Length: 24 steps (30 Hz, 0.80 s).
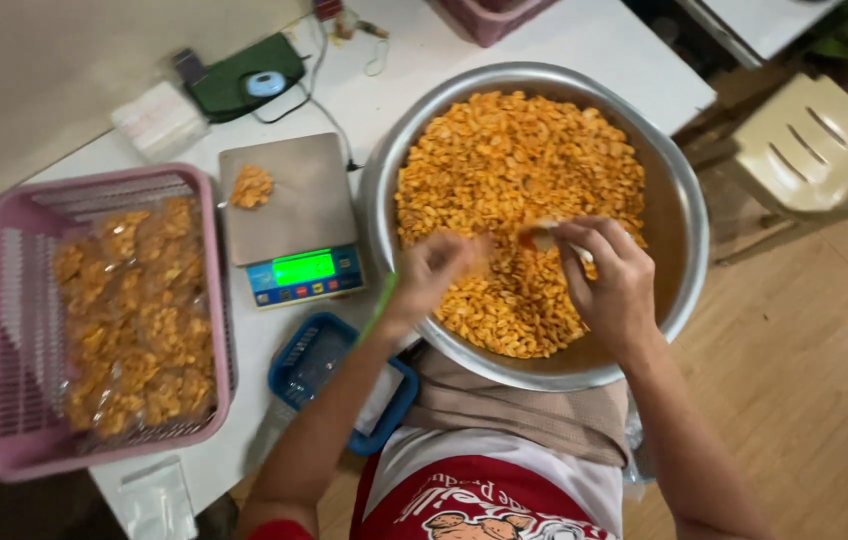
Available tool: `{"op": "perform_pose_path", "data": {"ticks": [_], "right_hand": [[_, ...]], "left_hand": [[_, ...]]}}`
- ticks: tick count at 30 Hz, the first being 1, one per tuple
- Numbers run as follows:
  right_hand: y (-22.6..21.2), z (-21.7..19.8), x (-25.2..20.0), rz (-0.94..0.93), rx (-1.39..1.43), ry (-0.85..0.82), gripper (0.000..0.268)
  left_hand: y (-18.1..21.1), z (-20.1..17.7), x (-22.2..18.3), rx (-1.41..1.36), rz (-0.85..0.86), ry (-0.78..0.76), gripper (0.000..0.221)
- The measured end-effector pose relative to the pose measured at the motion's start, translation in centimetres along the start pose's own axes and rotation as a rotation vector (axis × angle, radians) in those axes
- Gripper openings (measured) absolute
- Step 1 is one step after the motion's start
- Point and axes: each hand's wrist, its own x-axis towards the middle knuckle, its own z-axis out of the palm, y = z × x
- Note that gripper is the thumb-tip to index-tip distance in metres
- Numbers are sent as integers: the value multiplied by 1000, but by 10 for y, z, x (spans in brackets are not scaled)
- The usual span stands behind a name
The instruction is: Manually portioning and packing snacks from a large bowl into individual plastic bags using a scoop and a digital scale.
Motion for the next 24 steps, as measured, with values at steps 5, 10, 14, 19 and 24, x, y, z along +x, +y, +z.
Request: {"op": "perform_pose_path", "data": {"ticks": [5, 10, 14, 19, 24], "right_hand": [[9, 20, -21, 65, 8, -113, 11], [14, 33, -34, 263, 62, -304, 13], [31, 53, -48, 307, 85, -352, 12], [45, 81, -76, 399, 173, -418, 11], [52, 88, -82, 475, 206, -380, 12]], "left_hand": [[41, -99, 52, 473, 276, 336, 10], [-43, -165, 50, 1350, 377, 374, 32], [-46, -201, 34, 1364, 486, 448, 33], [-46, -262, 30, 845, 438, 698, 14], [-11, -205, 9, -97, -46, 582, 8]]}}
